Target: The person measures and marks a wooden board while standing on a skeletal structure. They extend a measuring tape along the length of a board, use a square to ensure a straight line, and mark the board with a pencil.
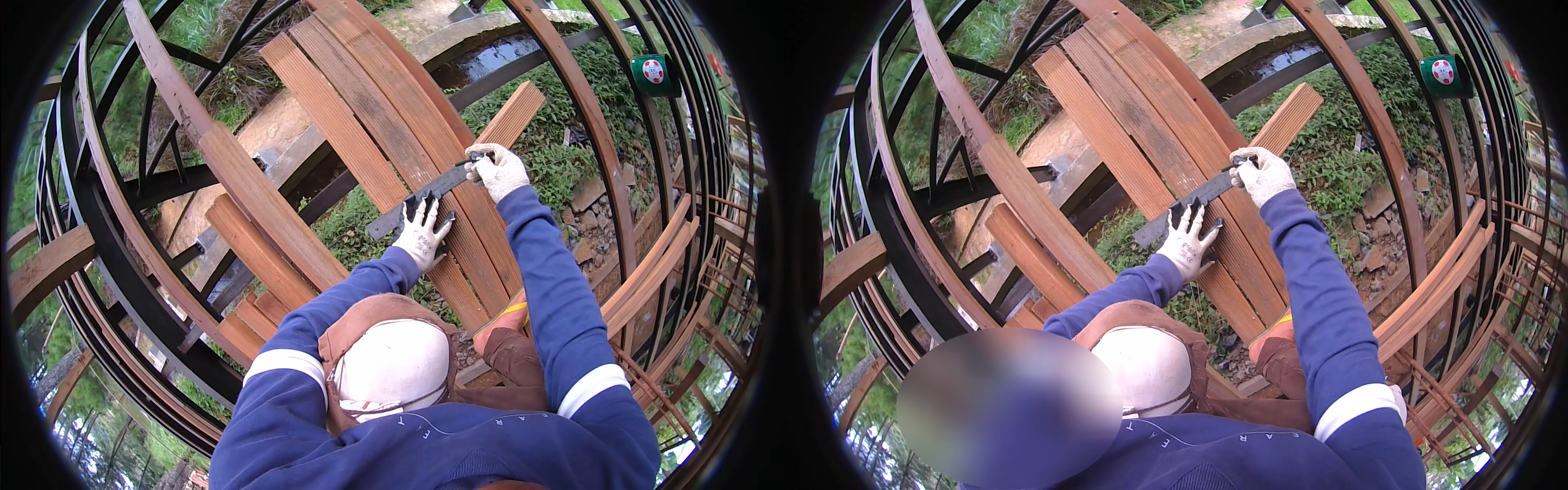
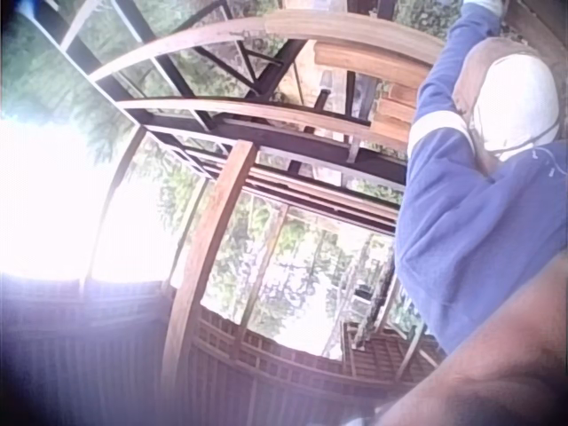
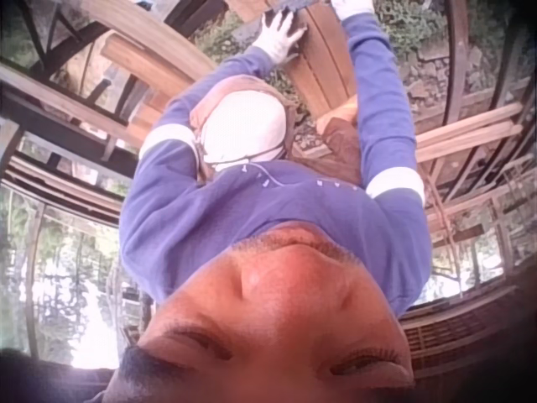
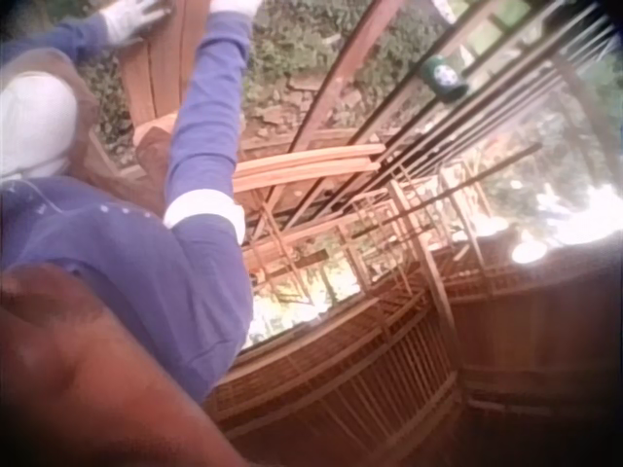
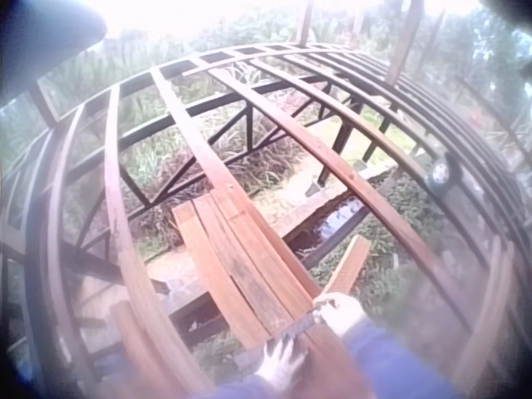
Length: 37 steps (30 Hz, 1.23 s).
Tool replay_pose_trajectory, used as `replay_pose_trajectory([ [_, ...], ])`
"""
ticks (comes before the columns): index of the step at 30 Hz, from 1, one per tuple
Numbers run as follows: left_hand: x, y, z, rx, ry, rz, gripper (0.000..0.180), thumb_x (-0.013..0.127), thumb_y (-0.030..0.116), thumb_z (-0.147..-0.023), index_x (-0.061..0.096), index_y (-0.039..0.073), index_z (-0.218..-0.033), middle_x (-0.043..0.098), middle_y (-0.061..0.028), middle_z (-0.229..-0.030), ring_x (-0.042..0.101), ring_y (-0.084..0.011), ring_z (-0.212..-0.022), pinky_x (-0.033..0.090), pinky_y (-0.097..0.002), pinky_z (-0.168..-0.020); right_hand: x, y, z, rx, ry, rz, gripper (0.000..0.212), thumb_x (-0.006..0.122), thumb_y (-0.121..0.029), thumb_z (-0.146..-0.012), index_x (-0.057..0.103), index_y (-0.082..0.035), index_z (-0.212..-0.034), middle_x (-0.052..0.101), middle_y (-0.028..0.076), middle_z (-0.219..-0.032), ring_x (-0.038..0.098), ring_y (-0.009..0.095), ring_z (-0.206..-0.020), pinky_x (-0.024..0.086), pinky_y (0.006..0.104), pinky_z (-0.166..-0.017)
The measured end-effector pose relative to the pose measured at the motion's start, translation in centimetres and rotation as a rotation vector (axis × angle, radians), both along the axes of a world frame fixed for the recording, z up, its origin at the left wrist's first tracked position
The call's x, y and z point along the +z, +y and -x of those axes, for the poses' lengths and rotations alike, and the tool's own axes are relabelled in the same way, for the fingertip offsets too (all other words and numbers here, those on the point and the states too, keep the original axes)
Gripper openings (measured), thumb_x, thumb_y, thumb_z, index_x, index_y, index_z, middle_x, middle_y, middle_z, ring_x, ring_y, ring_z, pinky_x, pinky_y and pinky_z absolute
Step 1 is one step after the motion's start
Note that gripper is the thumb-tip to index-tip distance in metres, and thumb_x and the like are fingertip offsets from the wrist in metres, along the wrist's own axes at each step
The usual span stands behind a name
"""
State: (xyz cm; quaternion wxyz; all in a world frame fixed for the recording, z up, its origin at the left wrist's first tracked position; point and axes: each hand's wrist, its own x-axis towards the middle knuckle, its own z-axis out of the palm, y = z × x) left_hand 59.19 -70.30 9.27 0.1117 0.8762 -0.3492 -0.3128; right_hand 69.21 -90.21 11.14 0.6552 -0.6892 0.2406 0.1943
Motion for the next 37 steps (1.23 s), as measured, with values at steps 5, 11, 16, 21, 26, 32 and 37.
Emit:
replay_pose_trajectory([
  [5, 0.2, -0.1, 0.0, -0.008, -0.002, -0.016, 0.074, 0.051, 0.052, -0.088, 0.028, 0.016, -0.148, 0.013, -0.0297, -0.152, 0.010, -0.0484, -0.141, 0.010, -0.0696, -0.108, -0.8, 0.9, -0.5, 0.036, 0.002, 0.063, 0.012, 0.055, -0.009, -0.092, 0.060, -0.003, -0.101, 0.067, 0.006, -0.078, 0.062, 0.010, -0.064, 0.050, 0.0232, -0.060],
  [11, 0.0, 0.0, 0.1, 0.003, 0.003, -0.006, 0.072, 0.052, 0.052, -0.088, 0.032, 0.016, -0.147, 0.014, -0.0289, -0.151, 0.013, -0.0486, -0.140, 0.012, -0.0698, -0.107, 0.1, 1.1, -1.5, 0.133, 0.096, 0.139, 0.016, 0.051, -0.003, -0.090, 0.059, -0.002, -0.104, 0.067, 0.008, -0.083, 0.063, 0.012, -0.065, 0.053, 0.0257, -0.062],
  [16, -0.1, 0.0, 0.2, 0.004, 0.016, -0.005, 0.071, 0.051, 0.052, -0.088, 0.033, 0.016, -0.147, 0.014, -0.0288, -0.151, 0.013, -0.0485, -0.140, 0.012, -0.0699, -0.107, 0.2, 1.2, -1.3, 0.094, 0.086, 0.073, 0.012, 0.053, -0.007, -0.091, 0.059, -0.003, -0.101, 0.066, 0.007, -0.079, 0.062, 0.011, -0.064, 0.052, 0.0243, -0.060],
  [21, -0.2, 0.0, 0.2, 0.009, 0.004, 0.009, 0.071, 0.051, 0.052, -0.089, 0.032, 0.016, -0.147, 0.014, -0.0291, -0.151, 0.012, -0.0486, -0.140, 0.011, -0.0699, -0.107, -1.2, 0.1, -1.6, 0.066, 0.047, 0.147, 0.009, 0.055, -0.009, -0.092, 0.058, -0.004, -0.099, 0.065, 0.005, -0.077, 0.062, 0.010, -0.064, 0.051, 0.0237, -0.059],
  [26, -0.5, 0.2, 0.5, 0.026, -0.022, 0.048, 0.072, 0.052, 0.051, -0.088, 0.032, 0.016, -0.147, 0.014, -0.0297, -0.151, 0.011, -0.0487, -0.140, 0.011, -0.0706, -0.107, -1.5, -1.8, -2.5, 0.002, -0.011, 0.266, 0.010, 0.057, -0.011, -0.093, 0.057, -0.003, -0.099, 0.064, 0.004, -0.075, 0.061, 0.010, -0.063, 0.051, 0.0241, -0.059],
  [32, 0.0, 0.1, 0.0, 0.002, 0.009, 0.009, 0.073, 0.053, 0.051, -0.088, 0.030, 0.016, -0.148, 0.015, -0.0291, -0.151, 0.012, -0.0480, -0.140, 0.010, -0.0705, -0.107, -0.7, -1.6, -2.6, -0.062, -0.069, 0.155, 0.010, 0.055, -0.009, -0.093, 0.056, -0.004, -0.102, 0.064, 0.006, -0.082, 0.062, 0.012, -0.064, 0.052, 0.0252, -0.060],
  [37, -0.2, -0.1, 0.1, 0.001, 0.018, -0.012, 0.076, 0.054, 0.054, -0.086, 0.029, 0.017, -0.148, 0.012, -0.0278, -0.152, 0.012, -0.0472, -0.141, 0.010, -0.0698, -0.107, -0.4, 0.7, -1.3, -0.097, -0.035, -0.041, 0.021, 0.054, -0.007, -0.094, 0.052, -0.008, -0.114, 0.064, 0.008, -0.088, 0.064, 0.016, -0.066, 0.055, 0.0266, -0.063],
])
